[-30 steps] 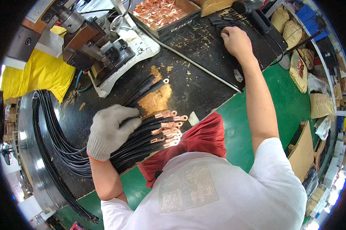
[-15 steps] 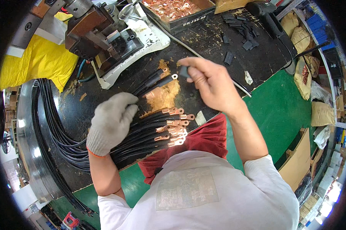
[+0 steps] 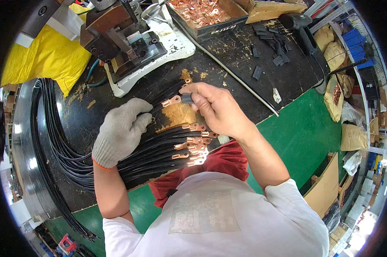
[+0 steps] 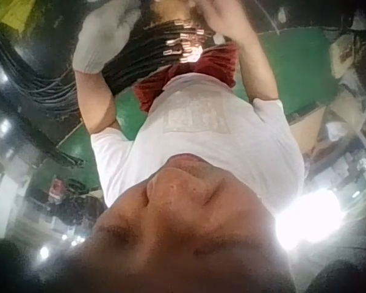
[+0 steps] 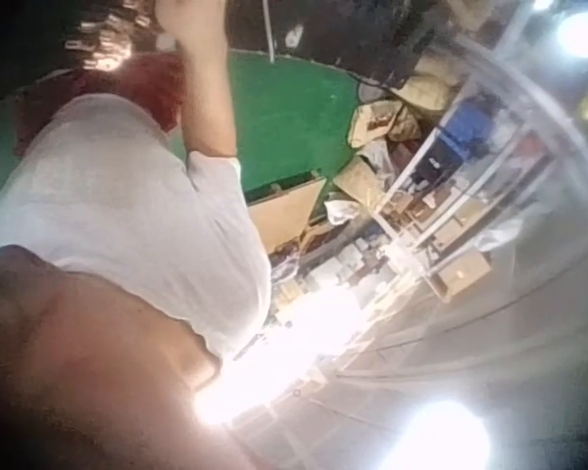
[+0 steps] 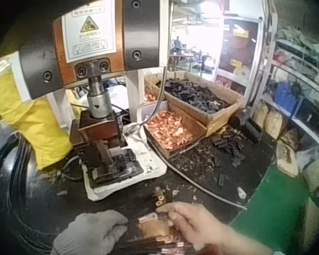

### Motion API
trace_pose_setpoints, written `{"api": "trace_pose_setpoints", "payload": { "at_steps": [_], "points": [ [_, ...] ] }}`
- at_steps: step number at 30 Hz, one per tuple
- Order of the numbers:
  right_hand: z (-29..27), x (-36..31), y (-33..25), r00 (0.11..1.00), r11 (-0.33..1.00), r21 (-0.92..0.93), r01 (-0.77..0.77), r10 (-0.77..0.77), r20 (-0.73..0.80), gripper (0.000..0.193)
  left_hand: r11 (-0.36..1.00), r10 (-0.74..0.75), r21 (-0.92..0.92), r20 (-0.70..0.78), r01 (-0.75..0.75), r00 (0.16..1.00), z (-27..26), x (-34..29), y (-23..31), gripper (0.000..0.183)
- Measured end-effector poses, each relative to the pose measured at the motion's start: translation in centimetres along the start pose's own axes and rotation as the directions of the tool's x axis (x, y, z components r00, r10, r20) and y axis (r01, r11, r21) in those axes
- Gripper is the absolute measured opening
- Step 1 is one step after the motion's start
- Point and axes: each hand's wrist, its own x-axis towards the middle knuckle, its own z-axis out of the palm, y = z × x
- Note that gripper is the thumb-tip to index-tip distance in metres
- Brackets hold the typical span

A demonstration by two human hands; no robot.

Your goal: The person seals heat shrink tubing onto electrical terminals on black wires by placing the tubing over the terminals, then applying heat with a heat gun.

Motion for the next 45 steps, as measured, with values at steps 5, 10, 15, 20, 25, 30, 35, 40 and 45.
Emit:
{"api": "trace_pose_setpoints", "payload": {
  "at_steps": [5,10,15,20,25,30,35,40,45],
  "points": [
    [-0.3,0.0,0.0,0.994,0.992,-0.074,0.103,-0.104,-0.016,0.027,0.999,-0.006,-0.052,0.013,0.006,1.000,-0.1,0.1,-0.3,0.015],
    [-0.2,-0.2,0.6,1.000,0.998,0.059,0.017,-0.018,0.012,0.029,0.997,-0.003,-0.079,0.026,0.005,1.000,-0.1,0.1,-0.4,0.020],
    [0.7,-0.1,0.8,1.000,0.966,0.258,-0.025,0.025,0.001,0.027,0.996,0.025,-0.088,0.012,-0.024,1.000,-0.1,0.1,-0.6,0.018],
    [1.2,0.6,-0.2,1.000,0.969,0.248,-0.002,-0.004,0.027,0.026,0.990,0.017,-0.139,0.044,-0.011,0.999,-0.3,0.0,-0.8,0.017],
    [1.8,1.6,0.0,0.989,0.976,0.179,0.126,-0.138,0.056,0.027,0.981,0.038,-0.193,0.035,-0.031,0.999,-0.2,-0.1,-1.0,0.017],
    [2.7,2.6,0.0,0.939,0.966,0.137,0.218,-0.246,0.242,0.029,0.995,0.030,-0.102,0.133,-0.017,0.991,-0.6,0.2,-0.5,0.016],
    [3.2,2.1,0.7,0.986,0.986,0.129,0.108,-0.123,0.114,0.033,0.996,0.003,-0.086,0.144,0.009,0.990,-0.5,0.2,-0.5,0.016],
    [2.8,2.2,-0.5,0.989,1.000,-0.004,0.022,-0.021,0.147,0.032,0.990,0.083,-0.115,0.052,-0.076,0.995,-0.3,0.2,-0.3,0.018],
    [3.5,2.1,0.8,0.988,0.976,0.215,0.026,-0.058,0.143,0.032,0.997,0.013,-0.075,0.084,-0.007,0.996,-0.4,0.3,0.7,0.016]
  ]
}}
